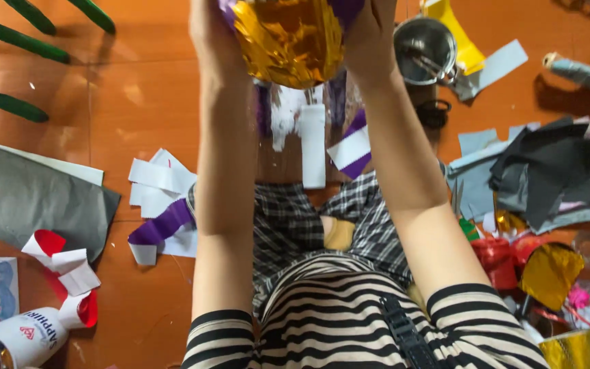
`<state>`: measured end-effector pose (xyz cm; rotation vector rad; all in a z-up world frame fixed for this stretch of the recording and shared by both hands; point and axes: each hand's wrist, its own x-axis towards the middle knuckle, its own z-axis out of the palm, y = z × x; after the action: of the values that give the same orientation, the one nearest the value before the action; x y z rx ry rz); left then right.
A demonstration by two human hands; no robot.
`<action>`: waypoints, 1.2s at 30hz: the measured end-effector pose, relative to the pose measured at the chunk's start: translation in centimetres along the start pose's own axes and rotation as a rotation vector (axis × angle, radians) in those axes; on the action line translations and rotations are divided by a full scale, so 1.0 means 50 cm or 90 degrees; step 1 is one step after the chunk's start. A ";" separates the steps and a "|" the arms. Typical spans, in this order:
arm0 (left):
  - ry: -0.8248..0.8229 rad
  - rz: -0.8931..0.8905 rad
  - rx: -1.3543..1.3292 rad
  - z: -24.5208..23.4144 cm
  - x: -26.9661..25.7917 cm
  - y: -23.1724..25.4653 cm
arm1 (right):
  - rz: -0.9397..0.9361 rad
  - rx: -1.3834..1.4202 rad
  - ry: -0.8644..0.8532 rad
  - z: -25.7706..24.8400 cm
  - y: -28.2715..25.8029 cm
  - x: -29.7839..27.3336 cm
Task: Decorating a large paper-mache sculpture by cutting and adhering strips of colored paper and foil
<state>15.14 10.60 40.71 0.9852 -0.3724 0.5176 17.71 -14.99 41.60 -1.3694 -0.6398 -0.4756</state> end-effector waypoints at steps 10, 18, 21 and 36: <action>0.067 -0.054 0.627 -0.152 -0.327 -0.053 | 0.056 -0.657 -0.100 -0.360 0.369 -0.242; -0.048 -0.490 1.024 -0.156 -0.722 -0.419 | 0.035 -1.179 -0.159 -0.546 0.509 -0.321; -0.150 -0.609 1.193 -0.148 -0.726 -0.434 | 0.113 -1.104 -0.200 -0.553 0.508 -0.317; 0.033 -0.385 1.169 -0.139 -0.712 -0.431 | 0.103 -1.180 -0.135 -0.471 0.414 -0.209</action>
<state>-1.27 -1.78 3.87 2.7038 0.6488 0.2035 26.80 -35.65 17.46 -3.2056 -0.0713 -0.8332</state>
